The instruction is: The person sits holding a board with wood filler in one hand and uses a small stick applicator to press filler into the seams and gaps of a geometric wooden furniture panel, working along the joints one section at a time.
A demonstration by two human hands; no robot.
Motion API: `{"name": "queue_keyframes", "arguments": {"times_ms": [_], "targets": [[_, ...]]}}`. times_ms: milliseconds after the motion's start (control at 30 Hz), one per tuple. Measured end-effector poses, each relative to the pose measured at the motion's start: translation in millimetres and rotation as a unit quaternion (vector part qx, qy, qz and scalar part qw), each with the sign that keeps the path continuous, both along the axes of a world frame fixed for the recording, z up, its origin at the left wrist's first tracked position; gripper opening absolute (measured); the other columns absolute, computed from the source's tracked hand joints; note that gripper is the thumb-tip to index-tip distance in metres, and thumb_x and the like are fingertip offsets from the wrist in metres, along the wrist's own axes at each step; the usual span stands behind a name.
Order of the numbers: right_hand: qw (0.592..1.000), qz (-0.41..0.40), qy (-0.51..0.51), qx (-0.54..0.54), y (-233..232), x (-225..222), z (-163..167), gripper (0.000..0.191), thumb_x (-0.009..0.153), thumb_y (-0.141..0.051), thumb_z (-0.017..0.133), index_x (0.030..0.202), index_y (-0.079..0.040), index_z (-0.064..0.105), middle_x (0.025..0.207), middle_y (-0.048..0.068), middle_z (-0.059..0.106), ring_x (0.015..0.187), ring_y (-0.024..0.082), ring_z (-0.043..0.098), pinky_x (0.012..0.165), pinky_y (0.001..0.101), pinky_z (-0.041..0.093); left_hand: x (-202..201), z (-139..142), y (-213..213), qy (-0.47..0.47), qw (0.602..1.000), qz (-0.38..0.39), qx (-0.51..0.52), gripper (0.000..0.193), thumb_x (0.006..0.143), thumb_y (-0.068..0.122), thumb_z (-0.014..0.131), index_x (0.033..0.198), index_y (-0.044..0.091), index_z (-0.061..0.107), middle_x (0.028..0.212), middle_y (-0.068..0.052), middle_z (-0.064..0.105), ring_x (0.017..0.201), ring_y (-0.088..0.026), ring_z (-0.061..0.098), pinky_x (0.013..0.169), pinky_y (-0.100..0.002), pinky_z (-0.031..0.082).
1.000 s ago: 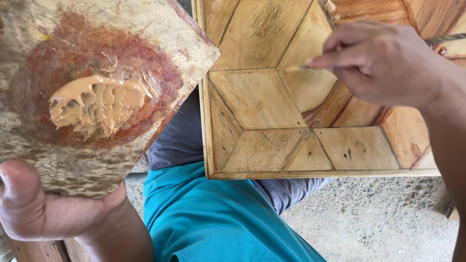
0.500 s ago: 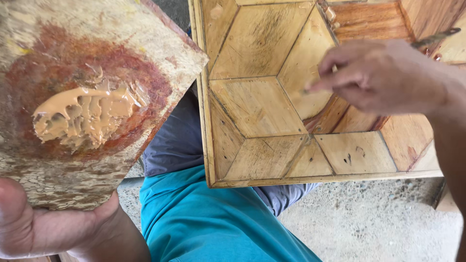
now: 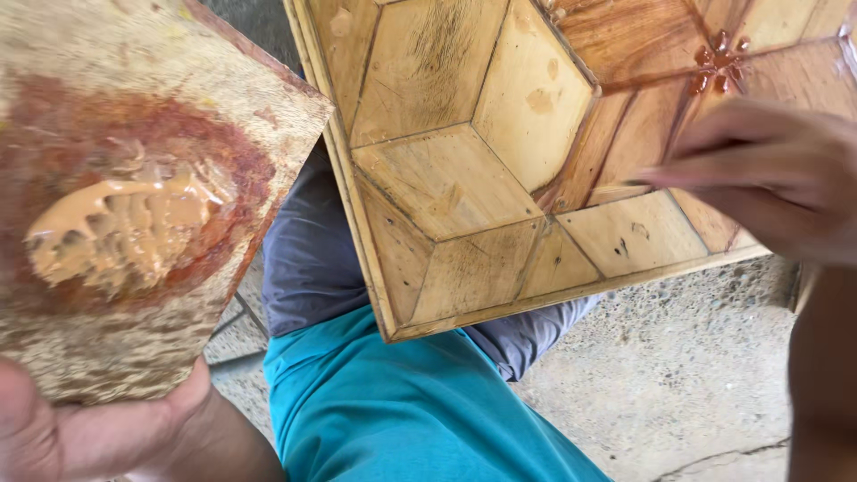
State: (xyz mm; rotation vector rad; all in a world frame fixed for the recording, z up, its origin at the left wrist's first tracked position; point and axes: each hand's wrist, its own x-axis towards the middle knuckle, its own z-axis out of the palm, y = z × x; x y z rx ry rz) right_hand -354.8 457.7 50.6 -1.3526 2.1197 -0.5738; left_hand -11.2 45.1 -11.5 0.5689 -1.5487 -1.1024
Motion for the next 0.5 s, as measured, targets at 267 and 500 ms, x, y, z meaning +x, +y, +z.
{"name": "queue_keyframes", "arguments": {"times_ms": [267,500], "targets": [[0.860,-0.487,-0.023,-0.148,53.4,178.6,-3.3,0.026,0.102,0.001,0.062,0.127,-0.004,0.069,0.101,0.007,0.067,0.080,0.010,0.063,0.068,0.0215,0.050,5.9,33.6,-5.6,0.097,0.966,-0.127,0.201,0.036,0.103,0.018,0.082,0.117,-0.010,0.064,0.124,-0.028,0.061,0.112,-0.039,0.065,0.104,-0.051,0.058],[0.901,-0.387,0.170,-0.102,-6.2,185.2,-34.9,0.024,0.109,-0.012,0.072,0.132,-0.008,0.075,0.109,0.011,0.070,0.088,0.022,0.066,0.076,0.0350,0.051,26.9,46.9,-2.4,0.098,0.946,-0.204,0.234,0.062,0.099,0.022,0.083,0.139,-0.016,0.055,0.139,-0.024,0.062,0.122,-0.034,0.064,0.107,-0.044,0.054]]}}
